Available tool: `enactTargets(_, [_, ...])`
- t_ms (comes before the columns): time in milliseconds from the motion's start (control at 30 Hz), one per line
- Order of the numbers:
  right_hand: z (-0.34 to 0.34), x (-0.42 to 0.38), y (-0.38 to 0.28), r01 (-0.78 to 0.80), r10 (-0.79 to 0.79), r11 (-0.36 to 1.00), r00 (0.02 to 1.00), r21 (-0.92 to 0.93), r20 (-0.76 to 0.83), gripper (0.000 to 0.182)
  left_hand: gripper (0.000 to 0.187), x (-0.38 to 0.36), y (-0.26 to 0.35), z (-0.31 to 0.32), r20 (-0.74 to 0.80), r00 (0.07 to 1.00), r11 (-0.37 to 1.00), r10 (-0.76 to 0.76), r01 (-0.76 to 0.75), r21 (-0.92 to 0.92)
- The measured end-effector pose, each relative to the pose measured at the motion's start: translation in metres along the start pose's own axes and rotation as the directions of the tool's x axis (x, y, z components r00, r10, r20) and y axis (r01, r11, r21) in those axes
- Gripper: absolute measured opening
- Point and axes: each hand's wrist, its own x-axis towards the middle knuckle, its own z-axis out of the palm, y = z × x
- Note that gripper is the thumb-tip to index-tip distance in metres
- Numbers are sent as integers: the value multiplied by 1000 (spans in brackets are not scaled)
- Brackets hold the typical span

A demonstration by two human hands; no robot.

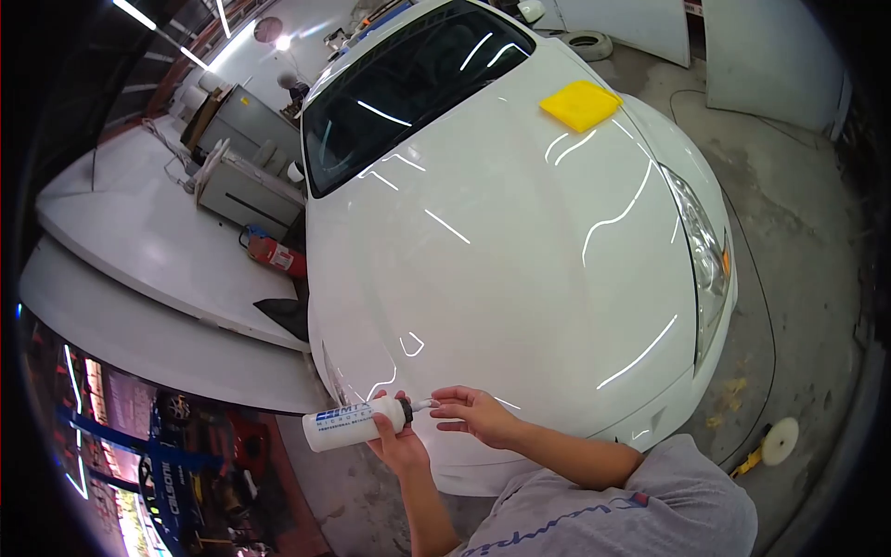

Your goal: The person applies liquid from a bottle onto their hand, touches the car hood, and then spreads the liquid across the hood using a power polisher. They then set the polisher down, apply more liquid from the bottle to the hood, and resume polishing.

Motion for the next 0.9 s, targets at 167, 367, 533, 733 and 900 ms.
enactTargets(167, [-4, -20, -9, 5, -9, 998, 998, 57, 63, 46, 54, -17, 2, 6, -19, 1000, 1000, 23, -23, 1])
enactTargets(367, [-11, -36, -7, -2, -5, 989, 999, 150, 45, 49, 52, -31, 5, 14, -70, 997, 1000, 7, -6, 16])
enactTargets(533, [-15, -39, -6, -54, 55, 961, 998, 271, 3, 49, 48, -32, 1, 10, -114, 993, 1000, -19, 18, -6])
enactTargets(733, [-23, -35, -33, -76, 85, 911, 996, 406, -4, 58, 51, -24, -17, -7, -274, 946, 970, -174, 117, -212])
enactTargets(900, [-72, 18, -60, 151, -136, 974, 986, 170, -97, 55, 50, -16, -46, -75, -372, 845, 883, -384, 219, -415])
